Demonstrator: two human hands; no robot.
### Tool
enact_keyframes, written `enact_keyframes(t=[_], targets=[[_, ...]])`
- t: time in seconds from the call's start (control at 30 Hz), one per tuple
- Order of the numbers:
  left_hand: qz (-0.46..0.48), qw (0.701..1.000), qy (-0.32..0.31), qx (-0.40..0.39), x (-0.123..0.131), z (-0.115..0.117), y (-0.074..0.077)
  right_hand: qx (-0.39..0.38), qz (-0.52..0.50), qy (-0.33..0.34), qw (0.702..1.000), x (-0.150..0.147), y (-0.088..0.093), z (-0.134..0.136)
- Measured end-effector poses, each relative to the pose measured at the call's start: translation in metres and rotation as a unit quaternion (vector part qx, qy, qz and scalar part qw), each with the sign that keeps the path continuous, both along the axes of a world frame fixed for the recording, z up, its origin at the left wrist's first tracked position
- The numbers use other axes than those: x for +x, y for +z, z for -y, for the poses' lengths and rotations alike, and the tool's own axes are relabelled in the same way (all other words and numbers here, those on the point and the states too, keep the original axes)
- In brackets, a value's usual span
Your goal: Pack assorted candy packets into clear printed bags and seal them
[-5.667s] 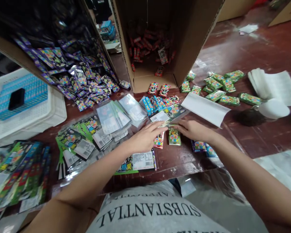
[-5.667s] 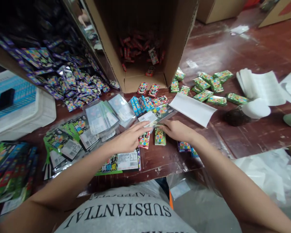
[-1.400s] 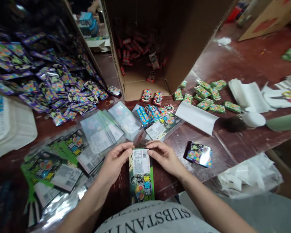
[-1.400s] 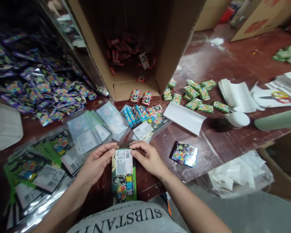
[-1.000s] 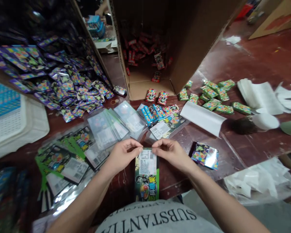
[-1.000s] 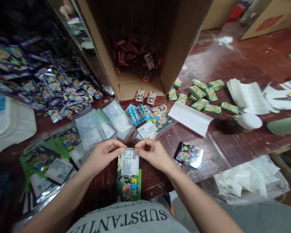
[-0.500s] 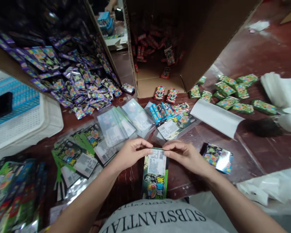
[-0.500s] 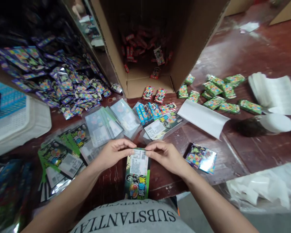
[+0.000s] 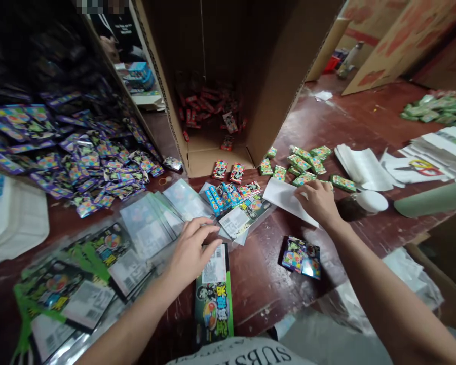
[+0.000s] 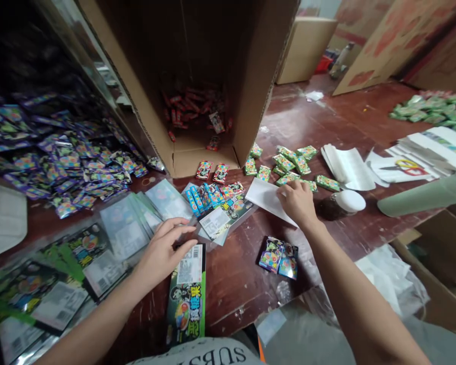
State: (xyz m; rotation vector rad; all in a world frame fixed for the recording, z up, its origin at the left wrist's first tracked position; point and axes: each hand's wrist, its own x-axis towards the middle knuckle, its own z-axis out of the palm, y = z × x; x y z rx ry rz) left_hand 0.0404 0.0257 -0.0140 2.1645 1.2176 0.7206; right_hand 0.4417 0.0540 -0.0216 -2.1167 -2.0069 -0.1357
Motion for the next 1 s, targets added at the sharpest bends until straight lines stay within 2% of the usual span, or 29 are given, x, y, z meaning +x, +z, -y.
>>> enact_keyframes(t=[0.1,0.2,0.27,0.33,0.37,0.4,0.47,0.5,0.53,0.57,0.67,0.77,0.83,0.93,1.0], targets=[[0.024,0.999,-0.032,0.014,0.02,-0.005,0.012,-0.025,-0.034,0.038,0.998,-0.018,-0.001,0.013],[0.05,0.997,-0.052,-0.002,0.035,-0.009,0.019,-0.069,-0.101,0.008,0.993,-0.028,0.006,0.027],[0.079,0.994,-0.058,-0.041,0.043,-0.011,0.024,-0.072,-0.134,-0.021,0.988,-0.03,0.017,0.035],[0.141,0.98,-0.036,-0.139,0.052,-0.013,0.028,-0.063,-0.264,-0.023,0.962,-0.035,0.033,0.042],[0.187,0.958,-0.025,-0.217,0.057,-0.013,0.03,-0.064,-0.369,-0.018,0.927,-0.04,0.041,0.045],[0.237,0.921,-0.021,-0.308,0.063,-0.013,0.032,-0.071,-0.481,-0.012,0.874,-0.047,0.049,0.048],[0.33,0.819,-0.031,-0.469,0.075,-0.013,0.034,-0.1,-0.651,-0.009,0.752,-0.065,0.06,0.052],[0.359,0.775,-0.039,-0.518,0.081,-0.014,0.034,-0.112,-0.69,-0.017,0.715,-0.074,0.062,0.054],[0.381,0.75,-0.037,-0.539,0.086,-0.014,0.033,-0.116,-0.711,-0.03,0.693,-0.083,0.061,0.055],[0.401,0.745,-0.018,-0.533,0.089,-0.014,0.031,-0.106,-0.722,-0.047,0.682,-0.092,0.059,0.057],[0.447,0.777,0.073,-0.437,0.092,-0.015,0.025,-0.047,-0.726,-0.073,0.682,-0.111,0.046,0.063],[0.457,0.802,0.122,-0.366,0.086,-0.014,0.022,-0.038,-0.719,-0.032,0.693,-0.121,0.034,0.07],[0.445,0.823,0.106,-0.337,0.077,-0.011,0.023,-0.043,-0.712,-0.01,0.701,-0.122,0.03,0.073],[0.391,0.869,0.031,-0.302,0.062,-0.006,0.026,-0.043,-0.688,0.008,0.725,-0.118,0.031,0.076],[0.349,0.893,0.007,-0.283,0.054,-0.004,0.027,-0.046,-0.668,0.03,0.742,-0.116,0.033,0.078]])
